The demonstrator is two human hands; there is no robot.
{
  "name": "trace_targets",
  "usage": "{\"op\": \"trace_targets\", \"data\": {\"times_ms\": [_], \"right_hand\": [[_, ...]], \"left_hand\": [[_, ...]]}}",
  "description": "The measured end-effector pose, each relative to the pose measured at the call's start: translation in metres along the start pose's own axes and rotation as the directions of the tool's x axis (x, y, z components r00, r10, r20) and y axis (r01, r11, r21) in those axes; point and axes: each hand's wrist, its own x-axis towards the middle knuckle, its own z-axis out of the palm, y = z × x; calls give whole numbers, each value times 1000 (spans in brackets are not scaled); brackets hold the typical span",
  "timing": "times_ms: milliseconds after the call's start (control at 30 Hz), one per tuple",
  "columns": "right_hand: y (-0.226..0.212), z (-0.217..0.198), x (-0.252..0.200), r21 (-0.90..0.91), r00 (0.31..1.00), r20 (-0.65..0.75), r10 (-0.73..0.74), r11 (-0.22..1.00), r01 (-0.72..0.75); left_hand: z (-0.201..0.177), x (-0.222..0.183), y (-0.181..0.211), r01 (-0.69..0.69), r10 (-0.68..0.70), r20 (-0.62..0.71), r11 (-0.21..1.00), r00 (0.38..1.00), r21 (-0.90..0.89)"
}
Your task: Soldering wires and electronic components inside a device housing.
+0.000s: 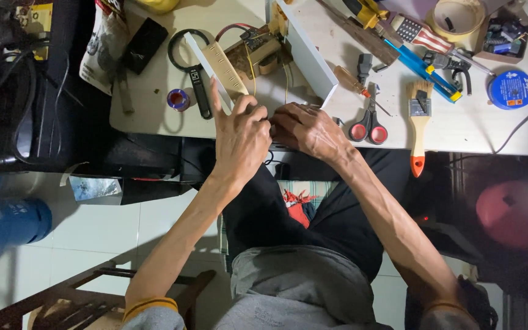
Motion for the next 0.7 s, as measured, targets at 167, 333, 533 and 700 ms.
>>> {"op": "trace_targets", "data": {"times_ms": [167, 333, 533, 700], "right_hand": [[3, -6, 0, 280, 995, 29, 95, 955, -99], [5, -9, 3, 295, 998, 8, 63, 953, -63], [-2, -14, 12, 106, 999, -19, -46, 993, 48], [-5, -9, 7, 129, 992, 56, 115, 984, -122]], "left_hand": [[-2, 1, 3, 22, -20, -65, 1000, 998, 19], [-6, 2, 4, 35, -34, -38, 999, 999, 29], [-11, 3, 8, 37, -36, -12, 997, 999, 71], [-3, 2, 3, 21, -20, -12, 998, 1000, 52]]}}
